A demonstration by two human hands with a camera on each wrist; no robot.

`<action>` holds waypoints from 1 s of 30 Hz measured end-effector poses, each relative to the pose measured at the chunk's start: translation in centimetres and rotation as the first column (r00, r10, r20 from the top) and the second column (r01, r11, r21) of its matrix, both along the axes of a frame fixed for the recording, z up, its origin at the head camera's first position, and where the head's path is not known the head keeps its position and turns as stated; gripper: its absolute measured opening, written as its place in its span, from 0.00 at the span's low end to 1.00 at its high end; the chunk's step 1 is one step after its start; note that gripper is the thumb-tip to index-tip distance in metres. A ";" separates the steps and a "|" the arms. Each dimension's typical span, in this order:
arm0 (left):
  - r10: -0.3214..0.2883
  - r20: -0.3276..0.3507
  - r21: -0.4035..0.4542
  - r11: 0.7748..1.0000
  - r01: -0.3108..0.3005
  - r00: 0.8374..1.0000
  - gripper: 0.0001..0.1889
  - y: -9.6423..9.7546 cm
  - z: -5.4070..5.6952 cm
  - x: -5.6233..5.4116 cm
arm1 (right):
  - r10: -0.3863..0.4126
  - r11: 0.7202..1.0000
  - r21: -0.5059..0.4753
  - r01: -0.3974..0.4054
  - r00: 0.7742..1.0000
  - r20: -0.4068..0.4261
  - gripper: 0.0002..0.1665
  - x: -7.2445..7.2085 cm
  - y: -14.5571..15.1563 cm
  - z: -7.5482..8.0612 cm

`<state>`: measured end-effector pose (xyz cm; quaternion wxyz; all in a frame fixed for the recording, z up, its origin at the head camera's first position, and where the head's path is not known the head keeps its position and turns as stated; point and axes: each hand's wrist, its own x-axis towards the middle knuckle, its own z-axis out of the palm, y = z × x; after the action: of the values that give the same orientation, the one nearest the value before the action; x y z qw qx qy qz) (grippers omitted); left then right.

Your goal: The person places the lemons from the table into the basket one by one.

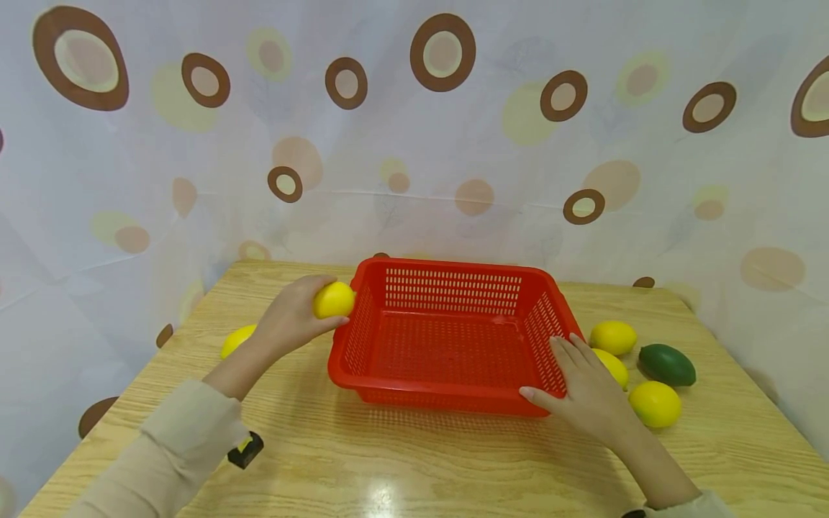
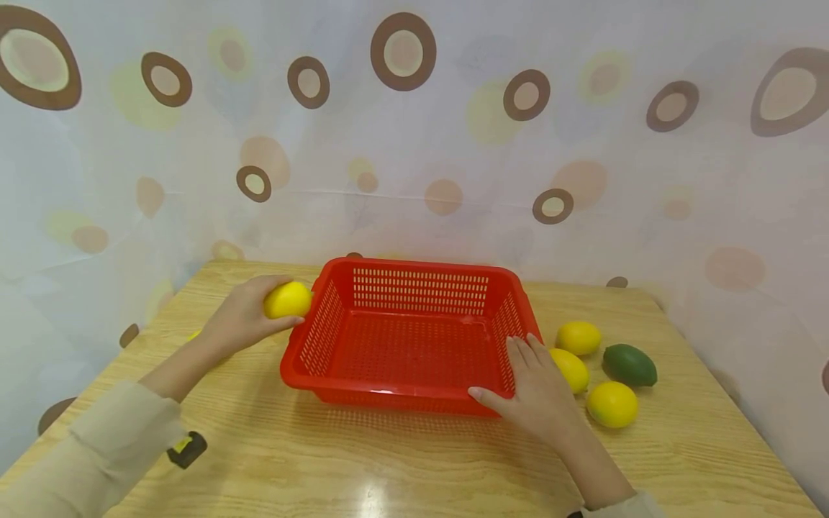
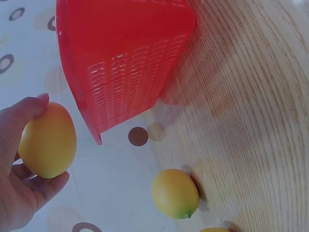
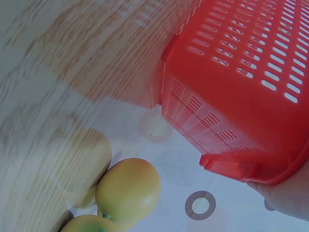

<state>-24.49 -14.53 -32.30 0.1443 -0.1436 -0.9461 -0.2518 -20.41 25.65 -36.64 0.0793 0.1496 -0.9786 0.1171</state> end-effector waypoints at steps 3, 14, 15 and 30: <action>-0.003 0.001 -0.002 1.000 0.003 1.000 0.32 0.2 0.1 0.0 | 0.001 1.000 0.002 -0.001 1.000 -0.001 0.56 0.0 0.0 0.0; -0.023 0.014 0.017 1.000 0.022 1.000 0.32 1.5 0.6 -0.3 | -0.002 1.000 0.002 0.002 1.000 0.006 0.57 -0.1 0.0 0.1; -0.026 0.014 0.020 0.999 0.026 1.000 0.32 1.7 0.6 -0.4 | -0.003 1.000 0.003 0.003 1.000 0.006 0.57 -0.1 0.0 0.1; -0.070 0.001 -0.001 0.998 0.070 0.998 0.34 3.9 0.5 -0.8 | -0.001 1.000 0.003 0.001 1.000 -0.003 0.56 0.0 0.0 0.1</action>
<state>-25.26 -10.66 -31.85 0.1351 -0.1766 -0.9407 -0.2561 -20.45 25.68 -36.55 0.0807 0.1495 -0.9787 0.1152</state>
